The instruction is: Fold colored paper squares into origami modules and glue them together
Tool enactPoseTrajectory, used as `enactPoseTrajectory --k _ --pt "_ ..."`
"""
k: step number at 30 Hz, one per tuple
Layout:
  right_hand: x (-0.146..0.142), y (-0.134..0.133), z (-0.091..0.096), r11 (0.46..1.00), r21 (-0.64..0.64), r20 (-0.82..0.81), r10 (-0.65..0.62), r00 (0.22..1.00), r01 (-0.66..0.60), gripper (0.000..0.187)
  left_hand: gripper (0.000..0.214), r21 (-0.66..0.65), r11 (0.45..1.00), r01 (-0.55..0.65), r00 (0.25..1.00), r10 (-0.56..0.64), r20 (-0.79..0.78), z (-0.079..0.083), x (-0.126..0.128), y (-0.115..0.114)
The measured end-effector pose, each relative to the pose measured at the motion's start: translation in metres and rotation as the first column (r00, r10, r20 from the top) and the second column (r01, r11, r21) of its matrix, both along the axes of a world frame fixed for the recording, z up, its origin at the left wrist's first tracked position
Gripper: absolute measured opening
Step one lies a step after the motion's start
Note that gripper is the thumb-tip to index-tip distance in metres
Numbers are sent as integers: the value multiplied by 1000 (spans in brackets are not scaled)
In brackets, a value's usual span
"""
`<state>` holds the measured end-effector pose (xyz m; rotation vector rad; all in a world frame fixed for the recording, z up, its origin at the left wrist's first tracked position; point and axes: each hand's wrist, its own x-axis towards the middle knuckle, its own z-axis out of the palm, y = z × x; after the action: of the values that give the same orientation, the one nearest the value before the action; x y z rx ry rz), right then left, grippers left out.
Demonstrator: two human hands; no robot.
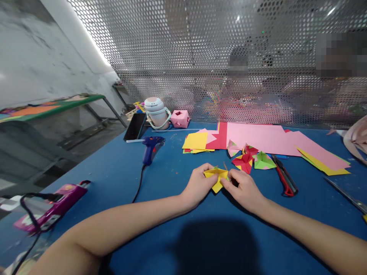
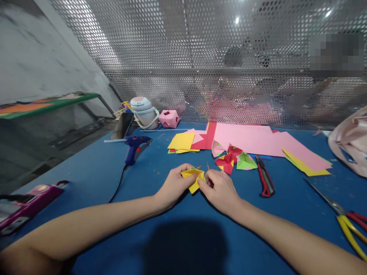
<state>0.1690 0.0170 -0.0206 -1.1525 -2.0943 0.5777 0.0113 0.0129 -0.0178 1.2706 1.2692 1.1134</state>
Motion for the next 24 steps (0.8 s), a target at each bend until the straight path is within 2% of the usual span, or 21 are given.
enactPoseTrajectory --k 3,9,15,18,21,24 --pt "0 0 -3 995 104 80 -5 997 -3 34 4 10 1000 -12 1000 12 -12 -1 1 0" --pt "4 1 -4 998 51 68 -41 997 37 36 3 52 999 -11 999 13 -32 0 1 2" --pt "12 8 -14 988 142 100 -68 993 54 39 9 254 967 14 991 20 -130 1 2 7" --pt "16 11 -13 992 124 112 -45 993 31 43 11 352 936 19 992 26 -121 14 -2 13" --pt "13 11 -7 979 131 179 132 975 -157 33 13 541 840 32 993 35 -113 38 -9 17" --pt "-9 16 -5 939 157 184 276 943 -306 18 14 640 769 -12 997 55 -48 62 -15 11"
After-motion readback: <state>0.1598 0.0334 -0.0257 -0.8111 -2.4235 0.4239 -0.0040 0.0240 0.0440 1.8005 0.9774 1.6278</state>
